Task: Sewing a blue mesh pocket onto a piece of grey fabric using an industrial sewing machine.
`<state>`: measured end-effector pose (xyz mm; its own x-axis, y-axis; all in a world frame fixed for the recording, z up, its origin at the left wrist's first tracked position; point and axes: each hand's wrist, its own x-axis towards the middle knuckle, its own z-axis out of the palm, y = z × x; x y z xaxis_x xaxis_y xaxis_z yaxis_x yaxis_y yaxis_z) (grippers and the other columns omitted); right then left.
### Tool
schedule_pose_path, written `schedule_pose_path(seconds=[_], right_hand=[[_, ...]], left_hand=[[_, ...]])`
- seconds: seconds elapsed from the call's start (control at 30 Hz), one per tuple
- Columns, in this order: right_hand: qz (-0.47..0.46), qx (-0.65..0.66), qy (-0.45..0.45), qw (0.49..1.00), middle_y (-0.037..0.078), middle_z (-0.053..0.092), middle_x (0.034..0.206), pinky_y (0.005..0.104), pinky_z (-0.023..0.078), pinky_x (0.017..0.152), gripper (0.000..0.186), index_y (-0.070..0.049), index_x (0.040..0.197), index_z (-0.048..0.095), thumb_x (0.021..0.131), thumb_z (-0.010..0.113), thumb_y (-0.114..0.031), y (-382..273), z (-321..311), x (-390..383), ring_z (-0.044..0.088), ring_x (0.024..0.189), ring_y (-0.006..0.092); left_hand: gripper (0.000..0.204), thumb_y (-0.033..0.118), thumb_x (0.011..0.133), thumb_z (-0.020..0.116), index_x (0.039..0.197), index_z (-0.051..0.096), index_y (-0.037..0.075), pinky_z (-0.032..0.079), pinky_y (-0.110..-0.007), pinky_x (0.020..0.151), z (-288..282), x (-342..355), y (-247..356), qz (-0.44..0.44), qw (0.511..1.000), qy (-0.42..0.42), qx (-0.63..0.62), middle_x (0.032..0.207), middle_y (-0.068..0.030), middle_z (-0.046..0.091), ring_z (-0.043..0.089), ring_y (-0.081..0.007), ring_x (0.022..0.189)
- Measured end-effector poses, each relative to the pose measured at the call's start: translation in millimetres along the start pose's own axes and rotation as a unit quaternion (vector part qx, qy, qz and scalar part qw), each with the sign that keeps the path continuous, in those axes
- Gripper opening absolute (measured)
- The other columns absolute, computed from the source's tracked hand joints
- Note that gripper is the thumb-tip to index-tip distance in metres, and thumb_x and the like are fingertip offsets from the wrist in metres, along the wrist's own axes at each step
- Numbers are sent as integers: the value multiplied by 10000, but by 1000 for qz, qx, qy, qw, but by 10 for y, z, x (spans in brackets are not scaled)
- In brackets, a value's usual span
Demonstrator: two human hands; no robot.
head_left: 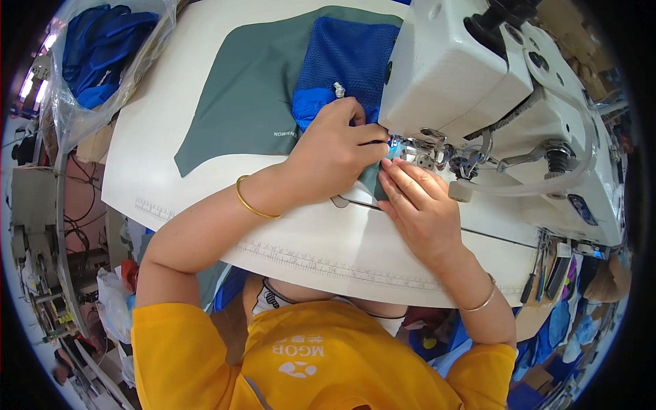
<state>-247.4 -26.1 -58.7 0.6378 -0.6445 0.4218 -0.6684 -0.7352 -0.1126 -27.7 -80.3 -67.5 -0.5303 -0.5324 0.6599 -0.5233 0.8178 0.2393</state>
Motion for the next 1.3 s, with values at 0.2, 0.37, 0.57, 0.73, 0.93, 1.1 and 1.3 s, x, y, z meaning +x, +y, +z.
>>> schedule_pose_path(seconds=[0.2,0.37,0.57,0.73,0.93,1.1,1.3], right_hand=[[5,-3,-7,1000,24,670,1292,354,539,862,360,-65,1174,730,850,788,-213,-13,19,-27,628,1220,180],[0,-2,-6,1000,27,661,1307,362,529,895,369,-63,1194,722,864,778,-216,4,28,-19,616,1228,183],[6,0,1,1000,37,655,1301,365,533,899,355,-56,1165,725,848,778,-206,-20,26,34,621,1213,198],[-35,27,26,999,49,664,1255,376,538,829,309,-45,1095,727,841,770,-216,-22,23,-38,652,1079,208],[-29,27,4,999,47,692,1121,407,505,902,292,-45,1079,731,858,744,-237,12,-40,-97,638,949,234],[-52,-11,17,998,60,702,969,428,509,944,203,-47,917,724,815,750,-221,293,-256,-60,624,1006,271],[-93,-25,-21,995,136,681,1078,401,485,967,270,14,991,714,791,714,-168,129,-380,-101,614,1099,279]], left_hand=[[150,51,652,714,802,704,49,485,-422,846,-44,19,28,25,999,-13,36,988,-28,699,563,-284,908],[151,44,661,706,812,717,56,485,-410,843,-26,30,-13,17,999,-4,28,993,-15,713,571,-272,909],[177,34,675,697,847,729,54,487,-386,825,-36,36,-118,21,1000,-12,21,1014,1,725,575,-265,893],[250,50,720,721,968,744,68,494,-402,918,-277,37,-74,-17,998,-66,-17,1136,-38,713,594,-297,1043],[572,215,817,803,1320,614,18,464,-480,986,-747,-205,-184,-134,982,-83,107,1253,-186,653,597,-381,1125],[860,659,892,597,1380,533,-46,480,-462,948,-958,-421,378,-114,923,-263,256,1302,-282,593,596,-408,1129],[737,570,866,688,1290,621,-30,524,-358,691,-1085,-307,1061,-36,930,-360,64,1091,-192,675,632,-278,750]])
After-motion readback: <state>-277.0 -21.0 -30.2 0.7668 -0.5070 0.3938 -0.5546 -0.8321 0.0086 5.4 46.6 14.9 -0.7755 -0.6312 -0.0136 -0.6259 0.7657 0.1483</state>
